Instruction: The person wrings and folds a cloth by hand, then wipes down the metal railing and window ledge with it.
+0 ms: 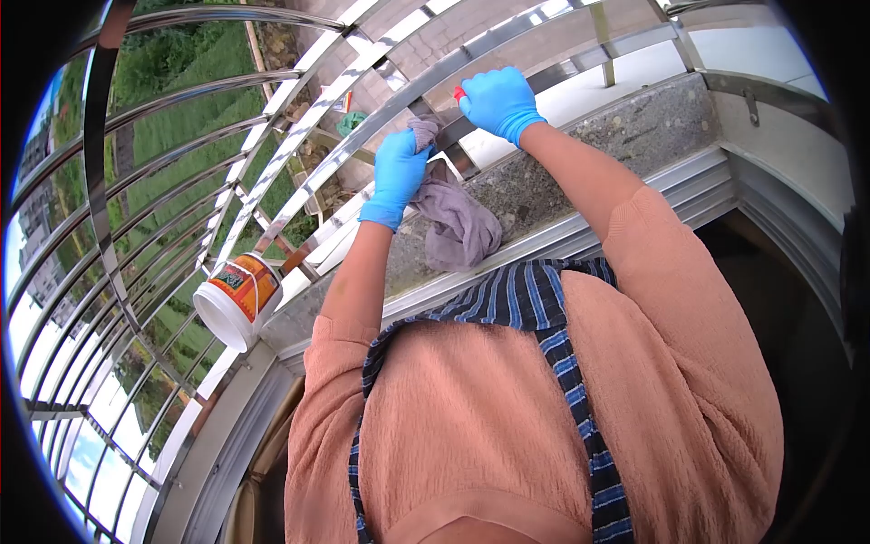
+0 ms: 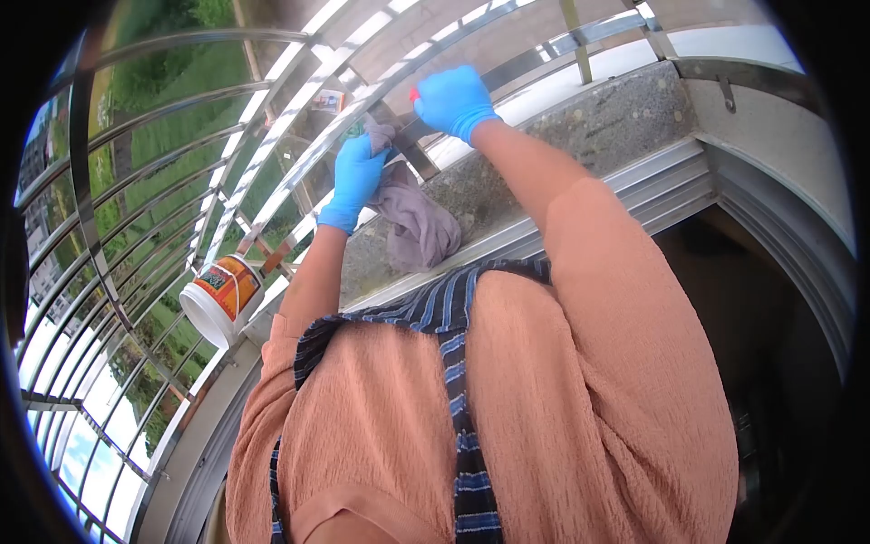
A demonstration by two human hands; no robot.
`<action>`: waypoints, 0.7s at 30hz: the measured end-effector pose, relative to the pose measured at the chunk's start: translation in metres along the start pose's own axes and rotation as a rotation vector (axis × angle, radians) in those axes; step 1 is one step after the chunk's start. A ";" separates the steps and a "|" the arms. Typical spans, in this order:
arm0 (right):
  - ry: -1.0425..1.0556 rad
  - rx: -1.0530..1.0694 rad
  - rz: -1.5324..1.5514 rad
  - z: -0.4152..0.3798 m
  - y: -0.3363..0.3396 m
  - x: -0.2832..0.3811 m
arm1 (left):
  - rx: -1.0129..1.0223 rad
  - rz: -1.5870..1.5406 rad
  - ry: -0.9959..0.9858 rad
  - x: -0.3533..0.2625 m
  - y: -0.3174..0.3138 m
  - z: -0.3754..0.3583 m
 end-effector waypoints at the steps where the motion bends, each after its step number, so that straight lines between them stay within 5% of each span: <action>1: -0.003 0.023 -0.010 0.001 -0.002 0.000 | 0.020 -0.048 0.044 0.004 0.004 -0.006; 6: -0.009 0.042 -0.001 -0.001 -0.002 -0.001 | -0.088 -0.029 0.305 0.032 0.023 -0.051; 9: -0.019 0.085 0.005 -0.001 -0.001 0.000 | -0.235 -0.946 0.611 0.022 0.035 -0.081; 13: -0.038 0.137 0.083 0.002 0.010 0.002 | -0.363 -1.510 0.497 -0.037 0.072 -0.109; 16: -0.124 0.235 0.458 0.009 0.016 0.010 | -0.335 -1.596 0.380 -0.075 0.096 -0.128; 19: -0.285 0.398 1.526 -0.008 0.051 0.052 | -0.277 -1.674 0.298 -0.110 0.103 -0.137; 21: -0.205 0.347 1.692 -0.021 0.078 0.075 | -0.168 -1.746 0.231 -0.126 0.100 -0.137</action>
Point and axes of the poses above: each hand's wrist, its own z-axis towards the middle knuckle, its own y-axis out of the back of the hand, x = y × z, the point moved 4 cm from there along z, towards the middle knuckle, and after that the axes turned 8 degrees about y, right-handed, at the moved point
